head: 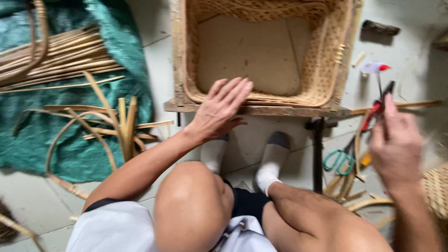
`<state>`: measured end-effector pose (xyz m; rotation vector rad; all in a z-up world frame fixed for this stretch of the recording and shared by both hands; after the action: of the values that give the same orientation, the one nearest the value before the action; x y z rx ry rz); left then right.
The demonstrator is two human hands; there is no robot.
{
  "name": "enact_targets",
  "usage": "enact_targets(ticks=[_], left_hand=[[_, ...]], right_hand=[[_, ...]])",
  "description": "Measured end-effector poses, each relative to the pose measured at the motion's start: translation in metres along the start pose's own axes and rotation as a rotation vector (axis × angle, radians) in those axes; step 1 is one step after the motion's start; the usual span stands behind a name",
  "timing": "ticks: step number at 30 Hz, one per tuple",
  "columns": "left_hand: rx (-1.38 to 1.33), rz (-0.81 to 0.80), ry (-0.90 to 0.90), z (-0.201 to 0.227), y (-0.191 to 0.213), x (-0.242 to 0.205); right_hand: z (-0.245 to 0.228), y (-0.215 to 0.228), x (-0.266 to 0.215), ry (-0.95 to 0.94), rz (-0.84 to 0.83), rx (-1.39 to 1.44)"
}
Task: The person weaves a rectangular bamboo basket by hand, inserting and bending strips along the rim, then uses a hammer and pliers to secure and trim the edges. The person repeatedly adjusts the basket's shape and trims excess material.
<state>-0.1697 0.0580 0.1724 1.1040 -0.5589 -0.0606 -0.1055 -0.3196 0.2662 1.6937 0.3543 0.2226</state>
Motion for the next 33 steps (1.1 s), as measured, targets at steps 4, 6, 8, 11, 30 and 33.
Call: enact_targets(ticks=[4,6,8,11,30,33], left_hand=[[-0.101,-0.221,0.028,0.014,-0.039,0.01],[-0.175,-0.207,0.043,0.012,-0.046,0.004],[-0.228,-0.227,0.052,0.012,-0.05,0.001],[-0.235,-0.255,0.076,0.013,-0.051,0.003],[-0.267,-0.319,0.111,0.005,-0.048,-0.013],[-0.29,-0.306,0.073,0.006,-0.041,-0.004]], right_hand=[[0.065,-0.086,-0.072,-0.365,-0.116,0.021],[0.093,-0.125,-0.106,-0.477,-0.186,0.027],[0.114,-0.157,-0.138,-0.503,-0.198,-0.013],[0.137,-0.187,-0.165,-0.517,-0.208,0.003],[-0.02,-0.049,0.079,0.017,-0.038,0.447],[-0.002,-0.032,0.108,0.114,0.142,0.259]])
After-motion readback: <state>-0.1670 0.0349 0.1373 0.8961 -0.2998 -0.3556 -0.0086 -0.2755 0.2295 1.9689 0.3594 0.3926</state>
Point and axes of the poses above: each hand's wrist, its own x-axis towards the middle knuckle, its own y-axis out of the back of the hand, z = x × y, the point moved 1 cm from there along x, towards the middle knuckle
